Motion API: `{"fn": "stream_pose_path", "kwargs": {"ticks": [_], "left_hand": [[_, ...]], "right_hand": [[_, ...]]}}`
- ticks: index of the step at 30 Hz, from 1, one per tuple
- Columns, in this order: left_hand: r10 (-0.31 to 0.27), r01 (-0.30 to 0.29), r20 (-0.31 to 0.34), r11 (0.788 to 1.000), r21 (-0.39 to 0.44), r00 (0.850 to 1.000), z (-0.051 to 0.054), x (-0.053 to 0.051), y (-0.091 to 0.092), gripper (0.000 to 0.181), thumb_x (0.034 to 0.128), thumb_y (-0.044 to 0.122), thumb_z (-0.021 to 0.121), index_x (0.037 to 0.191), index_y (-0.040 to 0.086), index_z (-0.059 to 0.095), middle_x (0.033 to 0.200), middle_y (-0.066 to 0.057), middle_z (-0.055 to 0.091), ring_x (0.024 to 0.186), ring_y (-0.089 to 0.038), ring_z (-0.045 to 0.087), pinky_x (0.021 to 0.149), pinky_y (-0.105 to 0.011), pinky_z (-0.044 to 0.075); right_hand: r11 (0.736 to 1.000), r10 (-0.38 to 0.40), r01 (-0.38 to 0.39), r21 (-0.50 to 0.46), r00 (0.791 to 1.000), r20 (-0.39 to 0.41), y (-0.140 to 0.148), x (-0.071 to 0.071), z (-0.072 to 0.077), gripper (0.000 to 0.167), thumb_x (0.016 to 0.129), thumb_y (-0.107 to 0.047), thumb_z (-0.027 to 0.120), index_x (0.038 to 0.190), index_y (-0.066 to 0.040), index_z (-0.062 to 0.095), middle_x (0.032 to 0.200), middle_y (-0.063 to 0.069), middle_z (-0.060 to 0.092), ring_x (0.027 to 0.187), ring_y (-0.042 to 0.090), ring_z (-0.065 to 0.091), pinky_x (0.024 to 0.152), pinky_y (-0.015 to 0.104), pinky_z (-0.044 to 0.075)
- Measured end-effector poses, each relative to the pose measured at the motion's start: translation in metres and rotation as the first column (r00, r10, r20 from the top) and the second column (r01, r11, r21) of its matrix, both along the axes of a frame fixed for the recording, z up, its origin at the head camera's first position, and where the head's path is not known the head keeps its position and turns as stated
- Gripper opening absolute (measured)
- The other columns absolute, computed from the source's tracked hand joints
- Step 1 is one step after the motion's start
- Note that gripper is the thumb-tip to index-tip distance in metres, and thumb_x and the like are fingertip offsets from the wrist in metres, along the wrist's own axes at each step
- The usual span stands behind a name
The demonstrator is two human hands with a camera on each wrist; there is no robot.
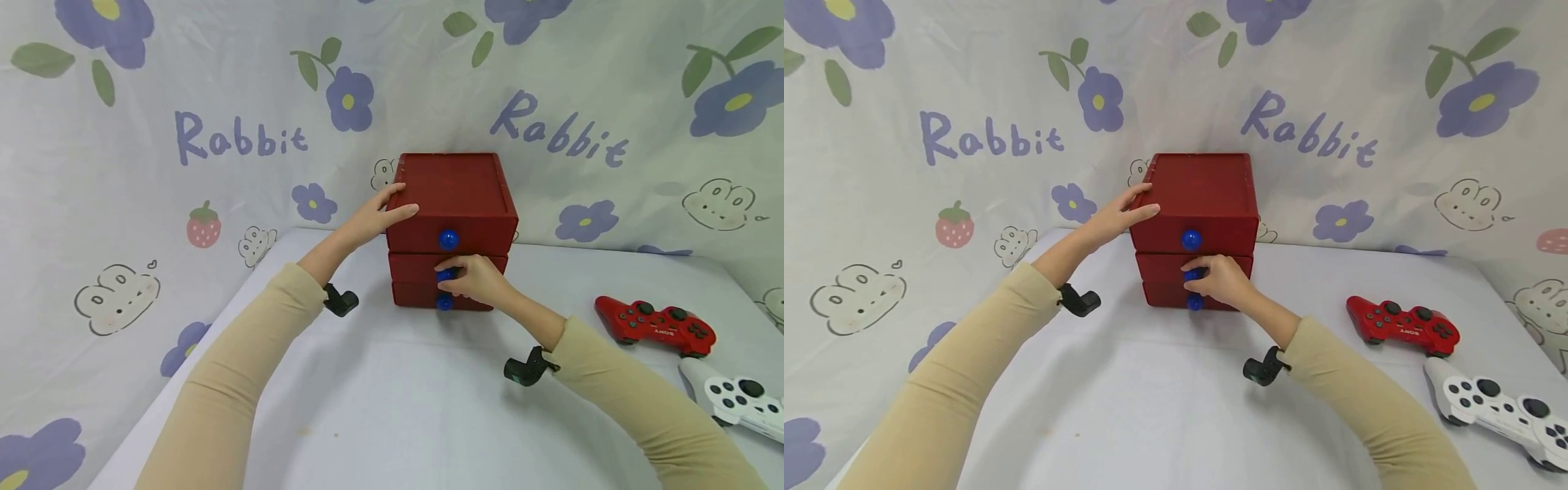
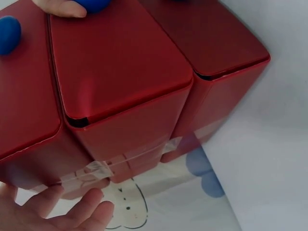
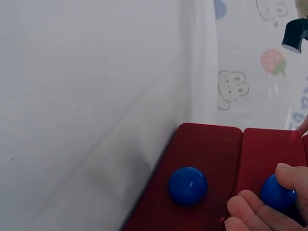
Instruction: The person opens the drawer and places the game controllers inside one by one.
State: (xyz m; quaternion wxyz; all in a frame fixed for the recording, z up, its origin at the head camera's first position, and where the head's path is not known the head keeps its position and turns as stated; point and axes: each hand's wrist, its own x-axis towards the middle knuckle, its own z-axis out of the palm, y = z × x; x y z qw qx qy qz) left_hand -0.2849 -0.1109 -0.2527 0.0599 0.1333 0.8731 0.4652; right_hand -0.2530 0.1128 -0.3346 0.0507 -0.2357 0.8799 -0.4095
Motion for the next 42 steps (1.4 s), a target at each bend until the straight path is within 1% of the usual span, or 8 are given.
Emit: {"fn": "stream_pose_path", "kwargs": {"ticks": [3, 8, 13, 20, 28, 35, 42], "left_hand": [[0.004, -0.004, 0.0, 1.0, 0.002, 1.0, 0.0, 0.0, 0.0, 0.072, 0.0854, 0.05, 0.054, 0.145, 0.028, 0.021, 0.151, -0.003, 0.017, 0.137, -0.026, 0.02, 0.105, -0.052, 0.027], [0.006, -0.006, -0.003, 1.0, -0.006, 1.0, 0.0, 0.0, -0.001, 0.072, 0.0848, 0.051, 0.055, 0.145, 0.029, 0.022, 0.151, -0.002, 0.017, 0.137, -0.025, 0.019, 0.105, -0.052, 0.026], [0.004, -0.005, -0.01, 1.0, -0.013, 1.0, 0.0, 0.0, -0.001, 0.072, 0.085, 0.051, 0.054, 0.145, 0.028, 0.021, 0.151, -0.002, 0.018, 0.137, -0.025, 0.02, 0.105, -0.052, 0.027], [0.006, -0.007, -0.013, 1.0, -0.015, 1.0, 0.0, 0.0, -0.001, 0.072, 0.0851, 0.051, 0.054, 0.145, 0.027, 0.021, 0.151, -0.002, 0.017, 0.137, -0.025, 0.019, 0.105, -0.053, 0.027], [0.016, -0.016, -0.017, 1.0, -0.01, 1.0, -0.001, 0.0, -0.001, 0.072, 0.0849, 0.051, 0.054, 0.145, 0.028, 0.022, 0.151, -0.002, 0.019, 0.137, -0.026, 0.02, 0.104, -0.053, 0.027], [0.018, -0.018, -0.018, 1.0, -0.008, 1.0, -0.002, -0.001, 0.0, 0.072, 0.0839, 0.053, 0.055, 0.144, 0.029, 0.023, 0.151, -0.001, 0.02, 0.136, -0.025, 0.022, 0.104, -0.052, 0.029], [0.017, -0.017, -0.018, 1.0, -0.003, 1.0, -0.002, 0.0, 0.0, 0.071, 0.0848, 0.051, 0.054, 0.144, 0.028, 0.023, 0.15, -0.002, 0.02, 0.135, -0.026, 0.024, 0.103, -0.052, 0.03]], "right_hand": [[1.0, 0.001, -0.001, 0.002, 1.0, 0.003, 0.0, 0.002, 0.0, 0.034, 0.081, -0.016, 0.07, 0.111, -0.003, 0.065, 0.067, 0.011, 0.063, 0.068, 0.032, 0.061, 0.057, 0.026, 0.048], [1.0, 0.007, -0.007, 0.003, 1.0, 0.005, 0.0, 0.006, 0.0, 0.033, 0.08, -0.016, 0.07, 0.11, -0.003, 0.065, 0.066, 0.011, 0.064, 0.066, 0.029, 0.061, 0.057, 0.026, 0.048], [1.0, 0.007, -0.007, 0.006, 1.0, 0.01, 0.0, 0.011, 0.001, 0.033, 0.08, -0.016, 0.07, 0.11, -0.003, 0.065, 0.066, 0.01, 0.064, 0.065, 0.028, 0.062, 0.057, 0.026, 0.049], [1.0, 0.006, -0.006, 0.01, 1.0, 0.022, 0.0, 0.018, 0.002, 0.034, 0.08, -0.016, 0.071, 0.11, -0.004, 0.065, 0.064, 0.011, 0.062, 0.061, 0.025, 0.059, 0.054, 0.026, 0.047], [1.0, -0.006, 0.006, 0.012, 1.0, 0.029, -0.001, 0.022, 0.001, 0.033, 0.079, -0.017, 0.071, 0.11, -0.006, 0.066, 0.061, 0.008, 0.061, 0.058, 0.021, 0.058, 0.052, 0.026, 0.045], [1.0, -0.001, 0.001, 0.005, 1.0, 0.024, 0.0, 0.031, 0.001, 0.033, 0.079, -0.016, 0.071, 0.111, -0.006, 0.065, 0.06, 0.004, 0.06, 0.054, 0.014, 0.055, 0.053, 0.027, 0.045], [1.0, 0.017, -0.017, 0.0, 1.0, 0.007, 0.001, 0.037, -0.001, 0.034, 0.079, -0.016, 0.071, 0.111, -0.006, 0.065, 0.06, 0.004, 0.061, 0.053, 0.012, 0.055, 0.053, 0.027, 0.046]]}}
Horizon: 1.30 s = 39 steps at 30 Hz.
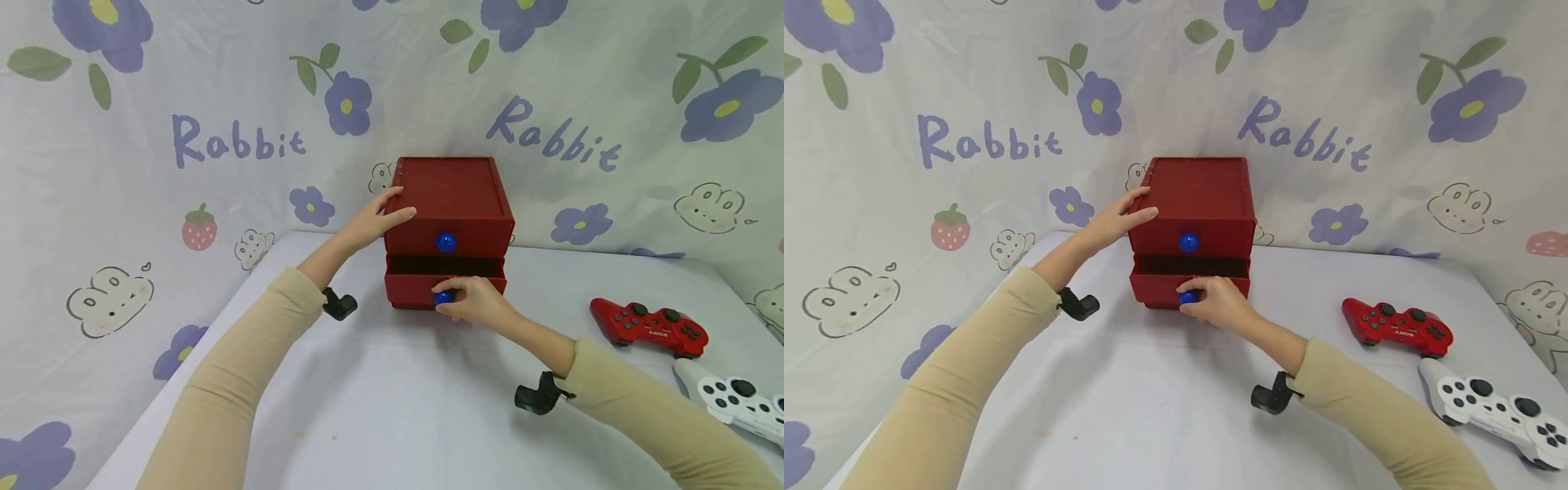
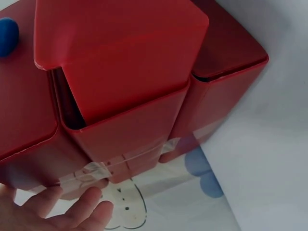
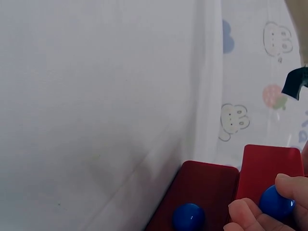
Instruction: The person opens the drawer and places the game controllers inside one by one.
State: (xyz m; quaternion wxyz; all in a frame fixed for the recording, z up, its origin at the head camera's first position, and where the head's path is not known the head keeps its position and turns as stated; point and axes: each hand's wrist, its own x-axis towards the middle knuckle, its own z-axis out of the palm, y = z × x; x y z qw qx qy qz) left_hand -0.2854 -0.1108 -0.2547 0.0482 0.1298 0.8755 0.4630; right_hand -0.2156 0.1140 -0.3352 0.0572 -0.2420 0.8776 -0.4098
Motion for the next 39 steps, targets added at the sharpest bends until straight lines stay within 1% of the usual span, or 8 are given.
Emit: {"fn": "stream_pose_path", "kwargs": {"ticks": [5, 9, 16, 21, 25, 29, 34, 39], "left_hand": [[0.001, -0.001, 0.002, 1.0, -0.006, 1.0, 0.0, 0.0, 0.0, 0.072, 0.0847, 0.051, 0.054, 0.145, 0.028, 0.023, 0.15, -0.003, 0.021, 0.134, -0.027, 0.024, 0.103, -0.053, 0.03], [0.005, -0.005, 0.001, 1.0, -0.001, 1.0, 0.0, 0.0, 0.0, 0.072, 0.0843, 0.05, 0.055, 0.144, 0.028, 0.023, 0.149, -0.003, 0.023, 0.132, -0.027, 0.027, 0.101, -0.053, 0.033], [0.0, 0.0, -0.001, 1.0, 0.005, 1.0, 0.001, 0.002, 0.0, 0.071, 0.0845, 0.049, 0.055, 0.144, 0.027, 0.024, 0.149, -0.004, 0.024, 0.131, -0.027, 0.029, 0.1, -0.052, 0.035], [-0.001, 0.001, 0.009, 1.0, 0.011, 1.0, 0.001, 0.003, 0.0, 0.072, 0.0842, 0.049, 0.055, 0.144, 0.027, 0.023, 0.148, -0.004, 0.024, 0.131, -0.027, 0.029, 0.1, -0.052, 0.034], [-0.006, 0.006, 0.012, 1.0, 0.016, 1.0, 0.001, 0.002, 0.0, 0.071, 0.0845, 0.049, 0.055, 0.145, 0.027, 0.023, 0.148, -0.004, 0.025, 0.13, -0.027, 0.03, 0.1, -0.052, 0.035], [-0.01, 0.01, 0.009, 1.0, 0.018, 1.0, 0.0, 0.002, -0.001, 0.071, 0.0851, 0.048, 0.054, 0.145, 0.026, 0.023, 0.148, -0.005, 0.025, 0.13, -0.028, 0.03, 0.1, -0.052, 0.035], [-0.009, 0.009, -0.001, 1.0, 0.003, 1.0, 0.0, 0.001, -0.001, 0.071, 0.0851, 0.049, 0.054, 0.145, 0.027, 0.023, 0.149, -0.004, 0.023, 0.132, -0.027, 0.028, 0.102, -0.052, 0.033], [-0.015, 0.015, -0.002, 1.0, -0.001, 1.0, 0.0, 0.001, -0.001, 0.07, 0.0858, 0.05, 0.053, 0.145, 0.028, 0.022, 0.15, -0.002, 0.02, 0.134, -0.025, 0.023, 0.104, -0.051, 0.029]], "right_hand": [[1.0, 0.007, -0.007, -0.002, 1.0, 0.011, 0.001, 0.003, -0.001, 0.034, 0.08, -0.016, 0.071, 0.111, -0.006, 0.065, 0.061, 0.002, 0.061, 0.053, 0.012, 0.056, 0.054, 0.027, 0.046], [1.0, 0.022, -0.022, -0.01, 1.0, 0.014, 0.002, 0.006, -0.002, 0.033, 0.08, -0.016, 0.071, 0.111, -0.006, 0.065, 0.062, 0.004, 0.062, 0.053, 0.012, 0.056, 0.055, 0.027, 0.046], [0.998, 0.058, -0.058, -0.027, 0.998, -0.004, 0.003, 0.013, -0.003, 0.033, 0.08, -0.013, 0.071, 0.111, -0.005, 0.065, 0.065, 0.005, 0.063, 0.054, 0.012, 0.057, 0.056, 0.025, 0.047], [0.996, 0.081, -0.081, -0.04, 0.997, -0.006, 0.004, 0.021, -0.003, 0.034, 0.08, -0.013, 0.071, 0.111, -0.004, 0.064, 0.079, 0.006, 0.066, 0.059, 0.015, 0.06, 0.061, 0.021, 0.051], [0.993, 0.102, -0.101, -0.054, 0.995, 0.005, 0.004, 0.027, -0.004, 0.034, 0.08, -0.012, 0.07, 0.112, -0.003, 0.063, 0.092, 0.01, 0.066, 0.061, 0.012, 0.061, 0.063, 0.021, 0.052], [0.993, 0.106, -0.106, -0.049, 0.994, 0.002, 0.005, 0.031, -0.005, 0.034, 0.08, -0.012, 0.07, 0.112, -0.003, 0.063, 0.094, 0.011, 0.066, 0.063, 0.01, 0.06, 0.062, 0.02, 0.052], [0.993, 0.107, -0.107, -0.054, 0.994, -0.004, 0.006, 0.038, -0.007, 0.034, 0.08, -0.012, 0.07, 0.112, -0.003, 0.064, 0.1, 0.012, 0.066, 0.072, 0.011, 0.063, 0.064, 0.021, 0.053], [0.994, 0.101, -0.102, -0.047, 0.994, -0.031, 0.006, 0.045, -0.007, 0.034, 0.079, -0.012, 0.071, 0.112, -0.005, 0.064, 0.099, 0.01, 0.067, 0.072, 0.01, 0.063, 0.065, 0.021, 0.053]]}}
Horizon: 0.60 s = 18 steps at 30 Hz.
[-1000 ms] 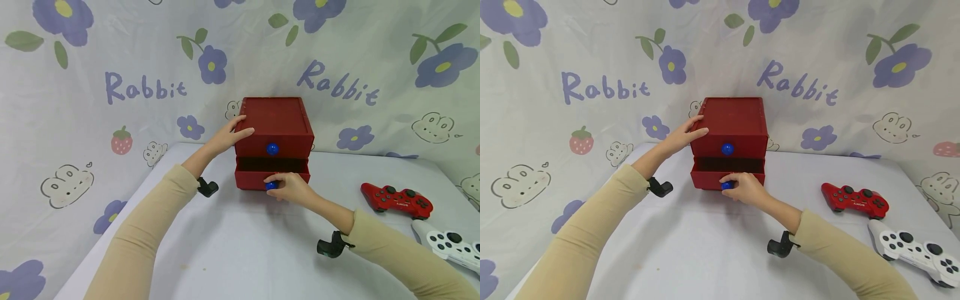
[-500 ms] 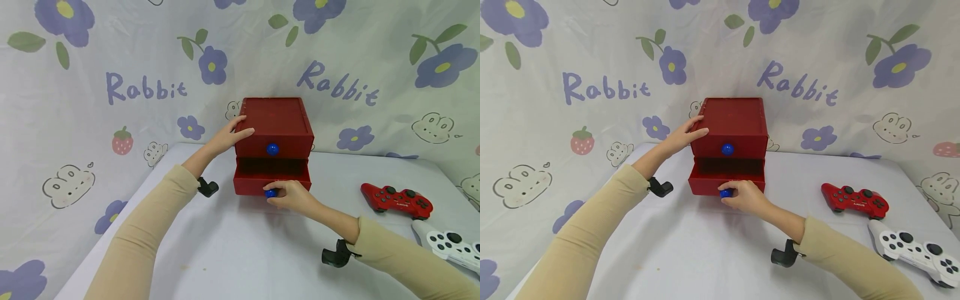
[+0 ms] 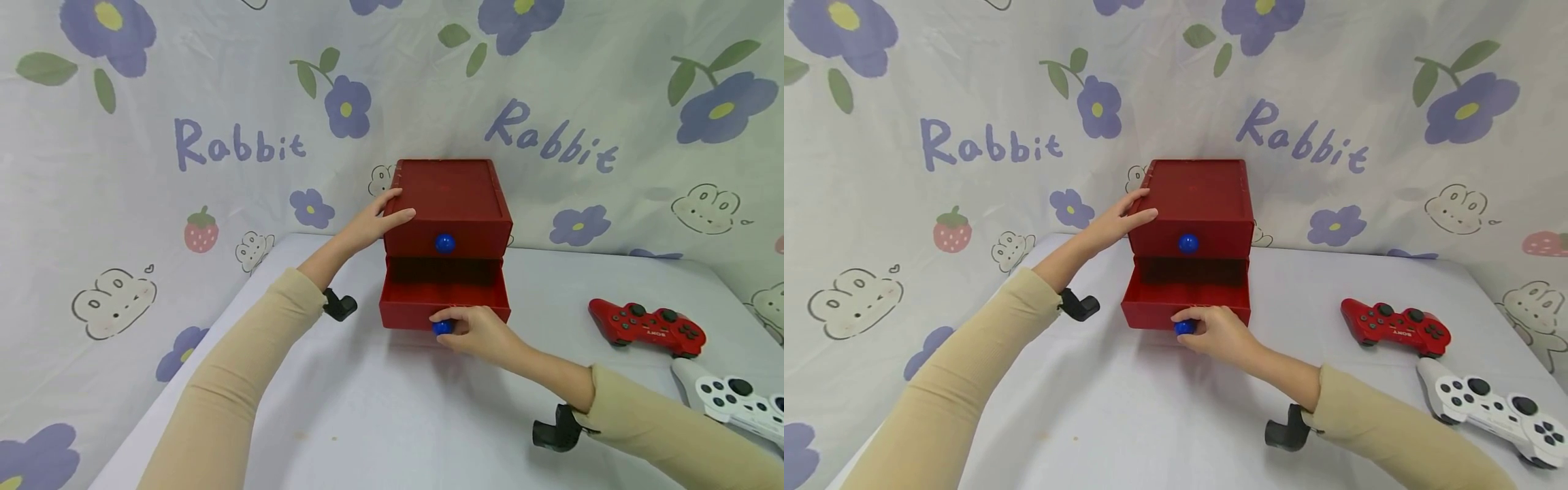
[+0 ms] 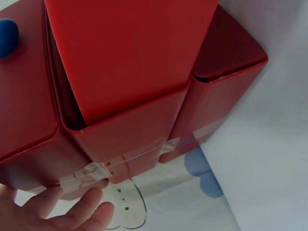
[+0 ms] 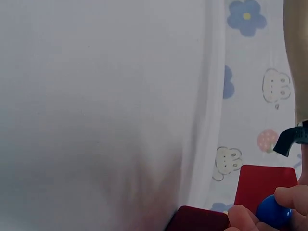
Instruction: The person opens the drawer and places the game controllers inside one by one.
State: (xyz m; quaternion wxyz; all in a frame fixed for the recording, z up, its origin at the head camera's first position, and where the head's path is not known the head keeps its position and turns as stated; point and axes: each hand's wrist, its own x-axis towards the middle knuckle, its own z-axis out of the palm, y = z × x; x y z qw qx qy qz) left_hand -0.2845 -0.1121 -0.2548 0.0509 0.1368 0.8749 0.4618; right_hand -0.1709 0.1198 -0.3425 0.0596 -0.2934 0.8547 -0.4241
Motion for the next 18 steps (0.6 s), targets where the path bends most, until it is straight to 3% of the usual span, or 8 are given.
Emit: {"fn": "stream_pose_path", "kwargs": {"ticks": [18], "left_hand": [[0.004, -0.004, -0.001, 1.0, 0.003, 1.0, 0.0, -0.001, 0.0, 0.071, 0.0856, 0.05, 0.053, 0.145, 0.028, 0.022, 0.15, -0.002, 0.021, 0.134, -0.024, 0.024, 0.104, -0.05, 0.03]], "right_hand": [[1.0, 0.005, -0.003, 0.022, 0.994, -0.109, -0.001, 0.018, -0.006, 0.03, 0.08, -0.011, 0.07, 0.109, -0.007, 0.066, 0.09, 0.004, 0.069, 0.071, 0.005, 0.059, 0.065, 0.014, 0.05]]}}
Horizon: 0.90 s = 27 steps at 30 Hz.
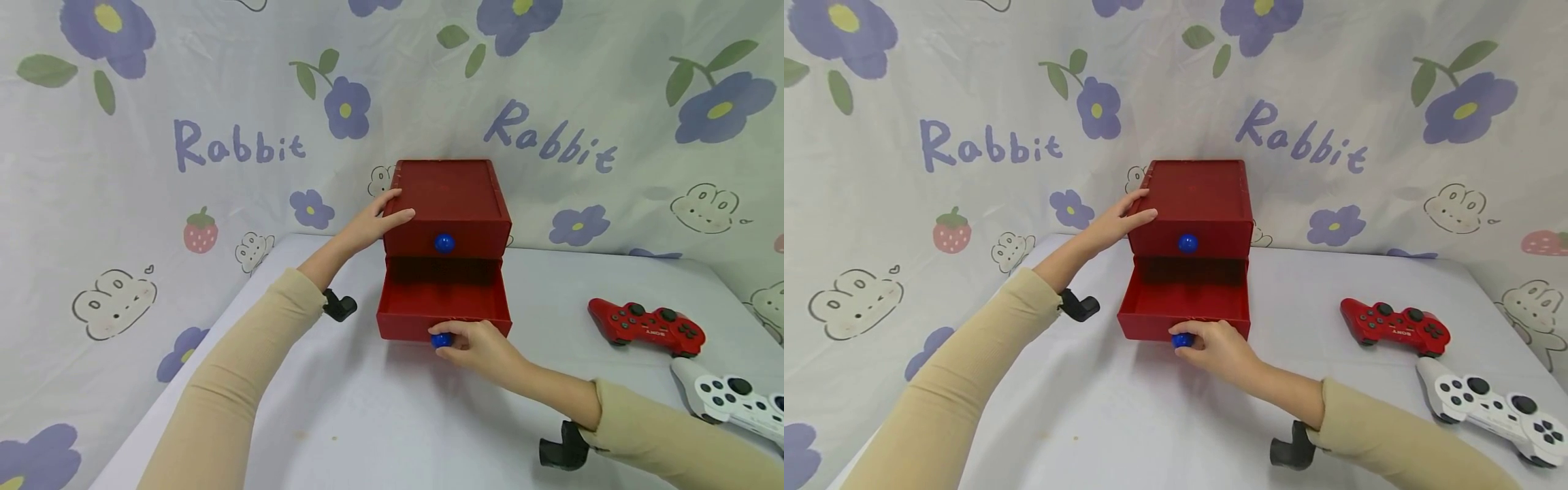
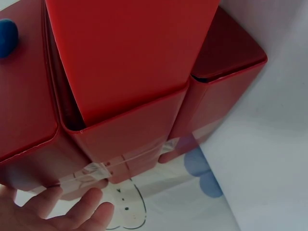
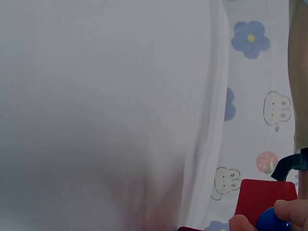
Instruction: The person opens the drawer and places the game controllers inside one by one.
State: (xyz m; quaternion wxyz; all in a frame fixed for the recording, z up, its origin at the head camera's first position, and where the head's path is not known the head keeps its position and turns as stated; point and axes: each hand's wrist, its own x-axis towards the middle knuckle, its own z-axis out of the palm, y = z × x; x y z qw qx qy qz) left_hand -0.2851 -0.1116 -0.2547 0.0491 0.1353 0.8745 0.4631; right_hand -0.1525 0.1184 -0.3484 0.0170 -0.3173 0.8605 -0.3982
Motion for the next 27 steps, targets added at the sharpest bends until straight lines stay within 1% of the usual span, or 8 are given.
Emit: {"fn": "stream_pose_path", "kwargs": {"ticks": [6, 12, 17, 20, 24, 27], "left_hand": [[-0.001, 0.001, 0.001, 1.0, 0.004, 1.0, -0.001, -0.001, 0.0, 0.07, 0.0859, 0.049, 0.053, 0.145, 0.027, 0.022, 0.149, -0.004, 0.023, 0.132, -0.025, 0.027, 0.103, -0.049, 0.031], [-0.008, 0.008, -0.001, 1.0, 0.0, 1.0, 0.0, -0.001, 0.0, 0.07, 0.0861, 0.049, 0.053, 0.145, 0.027, 0.022, 0.149, -0.004, 0.022, 0.133, -0.025, 0.026, 0.104, -0.049, 0.03], [-0.012, 0.012, 0.005, 1.0, 0.012, 1.0, 0.001, 0.0, 0.0, 0.07, 0.0865, 0.048, 0.053, 0.145, 0.027, 0.022, 0.15, -0.004, 0.02, 0.134, -0.025, 0.024, 0.105, -0.049, 0.028], [-0.013, 0.013, 0.012, 1.0, 0.022, 1.0, 0.001, 0.0, 0.0, 0.07, 0.0864, 0.048, 0.053, 0.145, 0.027, 0.022, 0.15, -0.004, 0.02, 0.133, -0.025, 0.025, 0.105, -0.049, 0.028], [-0.011, 0.011, 0.01, 1.0, 0.014, 1.0, 0.001, 0.001, 0.001, 0.07, 0.0861, 0.049, 0.053, 0.145, 0.027, 0.022, 0.149, -0.004, 0.021, 0.133, -0.025, 0.025, 0.105, -0.049, 0.029], [-0.004, 0.004, 0.006, 1.0, 0.006, 1.0, 0.001, 0.0, 0.0, 0.07, 0.0859, 0.05, 0.053, 0.145, 0.028, 0.023, 0.149, -0.004, 0.021, 0.133, -0.025, 0.025, 0.105, -0.049, 0.029]], "right_hand": [[1.0, 0.023, -0.023, 0.006, 0.999, -0.036, 0.001, 0.006, -0.001, 0.029, 0.08, -0.01, 0.07, 0.108, -0.006, 0.066, 0.086, 0.002, 0.068, 0.068, 0.002, 0.057, 0.063, 0.014, 0.049], [0.999, 0.025, -0.025, 0.026, 0.999, -0.027, 0.002, 0.012, 0.0, 0.03, 0.08, -0.013, 0.07, 0.109, -0.009, 0.066, 0.09, 0.002, 0.069, 0.071, 0.003, 0.059, 0.066, 0.014, 0.049], [0.999, 0.046, -0.045, 0.03, 0.998, -0.041, 0.003, 0.017, 0.0, 0.03, 0.08, -0.013, 0.07, 0.11, -0.009, 0.066, 0.094, 0.003, 0.069, 0.074, 0.005, 0.062, 0.07, 0.018, 0.052], [0.998, 0.053, -0.052, 0.03, 0.998, -0.043, 0.004, 0.019, -0.001, 0.03, 0.08, -0.013, 0.07, 0.109, -0.009, 0.066, 0.094, 0.003, 0.069, 0.074, 0.005, 0.062, 0.069, 0.018, 0.052], [0.998, 0.047, -0.046, 0.043, 0.998, -0.028, 0.004, 0.022, -0.002, 0.031, 0.079, -0.011, 0.071, 0.109, -0.009, 0.066, 0.094, 0.002, 0.069, 0.074, 0.003, 0.06, 0.07, 0.016, 0.051], [0.998, 0.046, -0.045, 0.044, 0.999, -0.022, 0.004, 0.024, -0.002, 0.031, 0.078, -0.009, 0.071, 0.109, -0.009, 0.066, 0.095, 0.002, 0.069, 0.076, 0.004, 0.061, 0.071, 0.017, 0.051]]}}
